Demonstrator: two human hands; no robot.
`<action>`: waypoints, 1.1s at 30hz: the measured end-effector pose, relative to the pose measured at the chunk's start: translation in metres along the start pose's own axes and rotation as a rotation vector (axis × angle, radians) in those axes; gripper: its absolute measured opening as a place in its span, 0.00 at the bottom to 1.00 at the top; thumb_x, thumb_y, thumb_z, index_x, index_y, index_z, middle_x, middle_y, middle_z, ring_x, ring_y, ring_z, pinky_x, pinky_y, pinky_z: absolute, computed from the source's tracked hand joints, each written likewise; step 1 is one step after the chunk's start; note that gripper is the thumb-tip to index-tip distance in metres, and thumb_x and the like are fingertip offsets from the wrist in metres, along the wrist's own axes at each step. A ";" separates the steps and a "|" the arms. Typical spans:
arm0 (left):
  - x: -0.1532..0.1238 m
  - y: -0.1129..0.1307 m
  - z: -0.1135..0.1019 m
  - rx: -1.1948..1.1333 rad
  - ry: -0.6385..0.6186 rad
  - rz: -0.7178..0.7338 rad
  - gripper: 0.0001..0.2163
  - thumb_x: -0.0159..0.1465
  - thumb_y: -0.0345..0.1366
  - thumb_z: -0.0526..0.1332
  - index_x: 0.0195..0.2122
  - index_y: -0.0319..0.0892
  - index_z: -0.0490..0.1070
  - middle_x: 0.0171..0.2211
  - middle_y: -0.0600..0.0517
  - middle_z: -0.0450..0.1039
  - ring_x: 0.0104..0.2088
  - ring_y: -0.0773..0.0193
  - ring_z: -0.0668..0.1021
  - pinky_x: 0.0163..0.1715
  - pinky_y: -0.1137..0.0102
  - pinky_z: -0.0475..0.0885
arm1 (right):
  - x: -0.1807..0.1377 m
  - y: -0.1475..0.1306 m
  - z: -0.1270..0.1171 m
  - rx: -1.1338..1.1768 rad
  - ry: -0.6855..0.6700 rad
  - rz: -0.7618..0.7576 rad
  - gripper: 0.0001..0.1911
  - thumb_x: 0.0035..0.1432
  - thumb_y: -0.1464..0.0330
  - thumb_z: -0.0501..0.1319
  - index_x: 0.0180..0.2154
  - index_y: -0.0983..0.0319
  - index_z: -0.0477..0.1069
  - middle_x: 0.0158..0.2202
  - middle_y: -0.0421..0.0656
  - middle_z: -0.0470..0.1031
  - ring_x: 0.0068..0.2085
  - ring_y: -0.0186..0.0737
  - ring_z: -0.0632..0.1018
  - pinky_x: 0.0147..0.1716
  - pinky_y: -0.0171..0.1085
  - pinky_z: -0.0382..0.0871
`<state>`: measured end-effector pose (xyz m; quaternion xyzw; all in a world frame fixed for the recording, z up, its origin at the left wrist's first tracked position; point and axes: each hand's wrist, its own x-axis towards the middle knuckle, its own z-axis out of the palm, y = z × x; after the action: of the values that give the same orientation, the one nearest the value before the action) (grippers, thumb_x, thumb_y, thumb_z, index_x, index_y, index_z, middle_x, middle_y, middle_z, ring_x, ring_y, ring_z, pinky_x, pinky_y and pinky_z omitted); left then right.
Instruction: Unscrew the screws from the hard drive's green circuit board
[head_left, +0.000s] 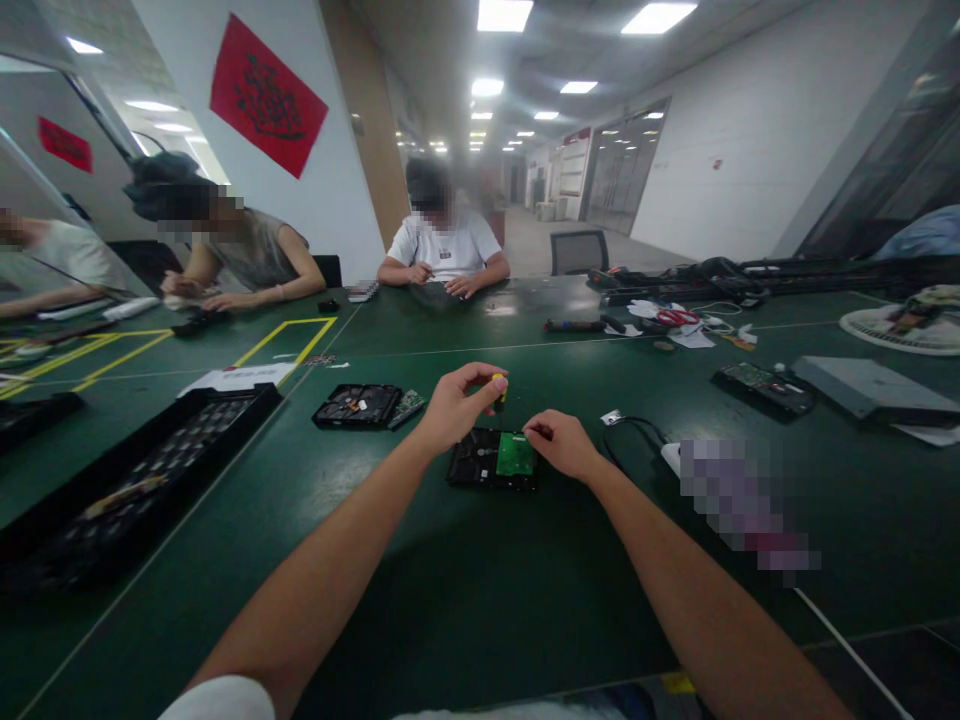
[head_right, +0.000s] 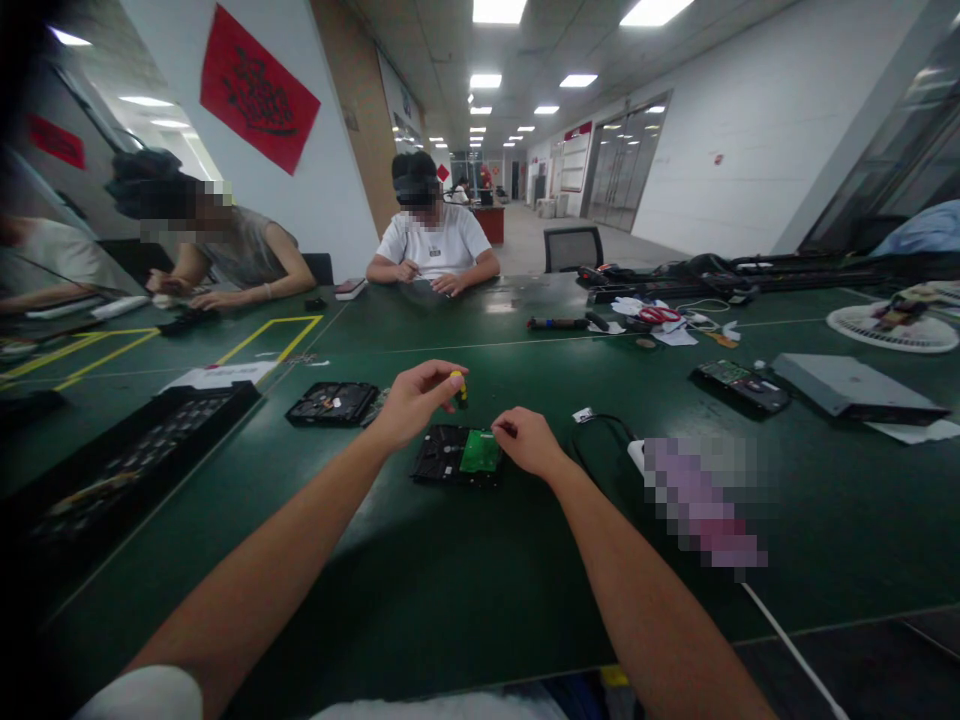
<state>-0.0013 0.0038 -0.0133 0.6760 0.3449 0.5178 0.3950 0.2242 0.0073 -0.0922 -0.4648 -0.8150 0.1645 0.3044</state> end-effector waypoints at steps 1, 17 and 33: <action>0.000 0.000 -0.001 0.002 -0.010 0.001 0.18 0.63 0.48 0.64 0.46 0.39 0.76 0.38 0.47 0.74 0.35 0.64 0.76 0.26 0.73 0.76 | 0.000 0.000 0.000 0.002 -0.002 0.000 0.07 0.62 0.67 0.60 0.35 0.59 0.78 0.33 0.41 0.75 0.32 0.35 0.72 0.34 0.34 0.63; -0.002 0.005 0.007 -0.161 -0.028 -0.028 0.16 0.60 0.41 0.68 0.42 0.40 0.64 0.36 0.49 0.75 0.36 0.63 0.79 0.26 0.72 0.77 | 0.000 0.000 0.000 0.011 0.003 0.011 0.07 0.62 0.66 0.61 0.36 0.59 0.78 0.34 0.41 0.75 0.33 0.35 0.72 0.35 0.35 0.64; 0.000 0.002 0.002 -0.069 -0.003 -0.068 0.16 0.61 0.46 0.67 0.40 0.38 0.71 0.37 0.48 0.74 0.34 0.65 0.76 0.30 0.69 0.78 | 0.000 0.002 0.002 0.036 0.019 0.027 0.08 0.63 0.66 0.60 0.36 0.59 0.78 0.34 0.42 0.76 0.34 0.36 0.73 0.35 0.35 0.65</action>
<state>0.0002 0.0024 -0.0123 0.6506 0.3490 0.5146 0.4360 0.2246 0.0085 -0.0945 -0.4718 -0.8027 0.1788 0.3179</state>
